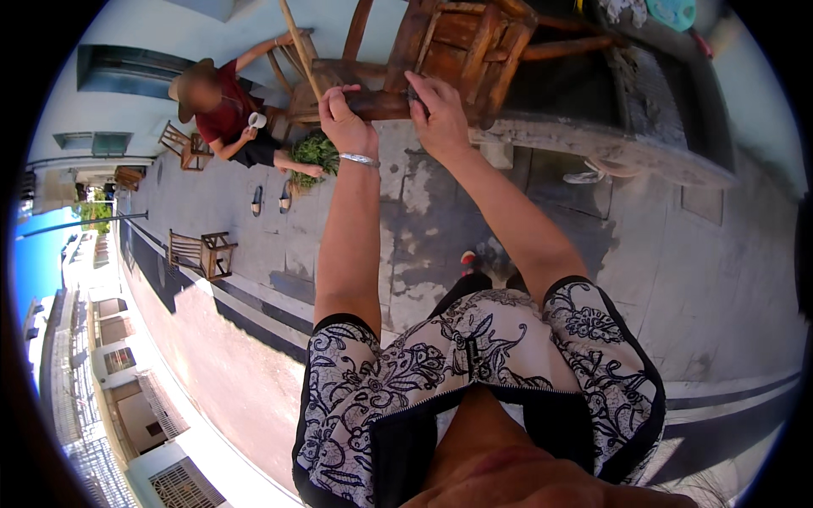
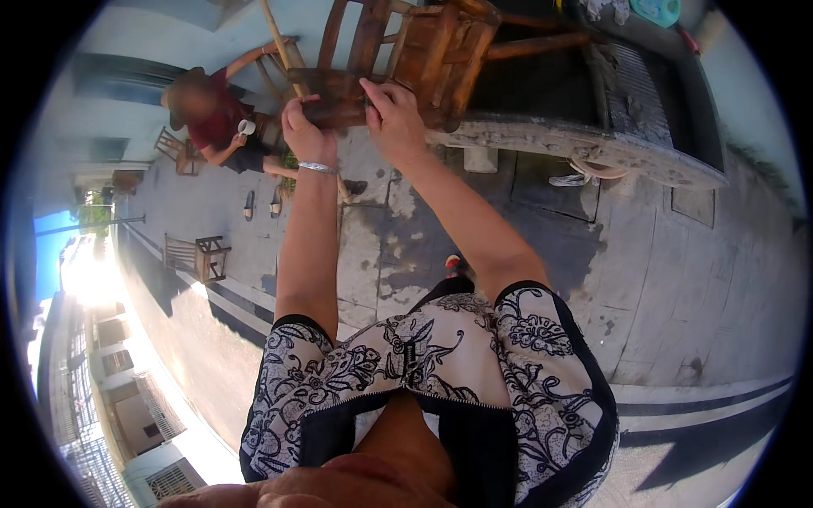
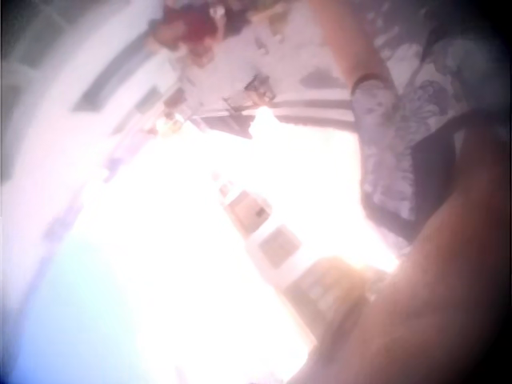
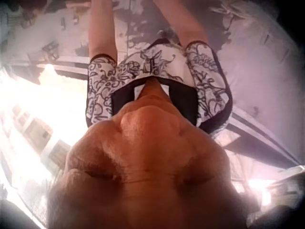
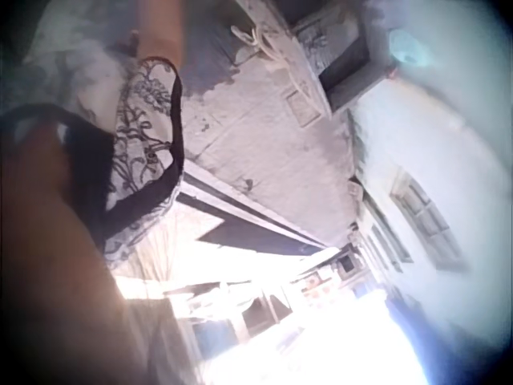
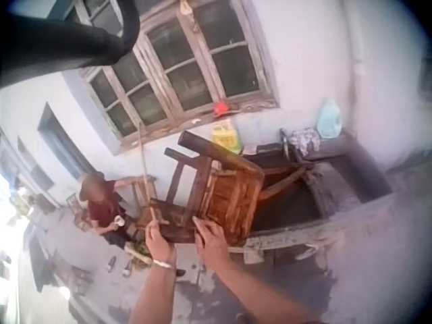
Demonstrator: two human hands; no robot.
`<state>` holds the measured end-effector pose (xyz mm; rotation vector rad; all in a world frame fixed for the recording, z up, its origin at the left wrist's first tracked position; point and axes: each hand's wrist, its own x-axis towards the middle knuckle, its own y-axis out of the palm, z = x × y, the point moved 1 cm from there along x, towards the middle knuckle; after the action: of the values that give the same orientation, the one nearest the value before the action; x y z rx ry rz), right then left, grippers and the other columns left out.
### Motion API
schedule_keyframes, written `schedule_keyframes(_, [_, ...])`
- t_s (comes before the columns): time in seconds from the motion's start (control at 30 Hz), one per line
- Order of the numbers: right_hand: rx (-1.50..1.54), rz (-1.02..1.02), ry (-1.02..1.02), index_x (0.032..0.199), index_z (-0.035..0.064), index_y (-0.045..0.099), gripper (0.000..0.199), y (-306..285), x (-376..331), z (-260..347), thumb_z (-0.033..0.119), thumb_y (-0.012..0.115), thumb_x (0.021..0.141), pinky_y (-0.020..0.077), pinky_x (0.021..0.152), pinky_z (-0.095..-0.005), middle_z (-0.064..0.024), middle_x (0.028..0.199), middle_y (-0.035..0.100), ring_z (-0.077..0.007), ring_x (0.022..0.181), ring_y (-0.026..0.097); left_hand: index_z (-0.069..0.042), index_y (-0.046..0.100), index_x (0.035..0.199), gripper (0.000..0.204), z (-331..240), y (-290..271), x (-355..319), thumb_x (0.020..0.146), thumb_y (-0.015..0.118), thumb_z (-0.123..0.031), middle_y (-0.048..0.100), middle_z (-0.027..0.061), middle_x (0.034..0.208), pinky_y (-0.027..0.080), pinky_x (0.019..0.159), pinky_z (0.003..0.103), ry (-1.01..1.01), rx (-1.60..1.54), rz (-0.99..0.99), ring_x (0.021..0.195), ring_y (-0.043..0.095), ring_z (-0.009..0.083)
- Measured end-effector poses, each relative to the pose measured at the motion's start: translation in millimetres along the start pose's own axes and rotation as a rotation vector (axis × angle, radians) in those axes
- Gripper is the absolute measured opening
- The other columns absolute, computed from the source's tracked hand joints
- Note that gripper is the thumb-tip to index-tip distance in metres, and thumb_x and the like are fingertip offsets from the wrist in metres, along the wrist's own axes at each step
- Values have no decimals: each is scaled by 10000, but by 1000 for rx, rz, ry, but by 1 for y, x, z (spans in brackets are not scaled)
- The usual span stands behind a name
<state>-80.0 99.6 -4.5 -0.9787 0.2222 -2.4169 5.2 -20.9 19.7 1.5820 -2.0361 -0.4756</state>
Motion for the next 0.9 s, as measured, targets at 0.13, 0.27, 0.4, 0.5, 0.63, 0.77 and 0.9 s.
schedule_keyframes(0.13, [-136, -100, -42, 1194, 105, 578, 358, 0, -6, -21, 86, 592, 837, 513, 839, -377, -73, 1145, 625, -252, 1069, 587, -58, 540, 963, 164, 7, 13, -6, 897, 536, -208, 657, 91, 886, 507, 743, 344, -14, 85, 2, 840, 580, 195])
schedule_keyframes(0.27, [-207, -179, -53, 1147, 92, 602, 304, -18, -25, -63, 105, 582, 844, 509, 851, -390, -94, 1145, 632, -276, 1054, 598, -67, 531, 951, 170, 23, 12, -15, 885, 548, -222, 652, 76, 911, 509, 766, 364, -64, 7, 41, 885, 551, 191])
schedule_keyframes(0.4, [-124, -269, 162, 1126, 57, 610, 297, -6, -8, -39, 71, 591, 830, 494, 905, -373, -111, 1140, 638, -290, 1072, 601, -99, 507, 988, 154, 50, 33, -30, 889, 550, -209, 632, 61, 957, 513, 758, 401, -63, 61, 119, 910, 534, 187])
schedule_keyframes(0.5, [-107, -282, 68, 1109, 44, 617, 279, -18, -38, -66, 74, 585, 833, 483, 926, -374, -109, 1182, 621, -292, 1113, 580, -102, 500, 985, 137, 65, 21, -47, 895, 538, -199, 629, 60, 962, 514, 756, 416, -66, 118, 142, 920, 532, 192])
schedule_keyframes(0.63, [-332, -287, 61, 1093, 43, 627, 262, -16, -39, -103, 69, 583, 836, 468, 953, -379, -108, 1247, 588, -298, 1173, 541, -98, 488, 993, 141, 54, 20, -20, 918, 523, -213, 624, 55, 969, 514, 735, 393, -182, 32, 166, 901, 536, 182])
schedule_keyframes(0.77, [-255, -343, 83, 1074, 29, 631, 242, 5, -23, -84, 53, 573, 841, 463, 961, -381, -106, 1267, 577, -309, 1184, 532, -94, 480, 994, 153, 63, 29, -25, 928, 517, -226, 621, 54, 983, 515, 730, 383, -174, 60, 154, 893, 544, 181])
schedule_keyframes(0.9, [-136, -320, 15, 1071, 17, 626, 236, 1, -22, -82, 41, 568, 843, 462, 963, -389, -117, 1261, 575, -305, 1188, 527, -94, 478, 1004, 163, 63, 27, -24, 930, 512, -235, 618, 53, 995, 519, 728, 385, -154, 62, 176, 901, 547, 183])
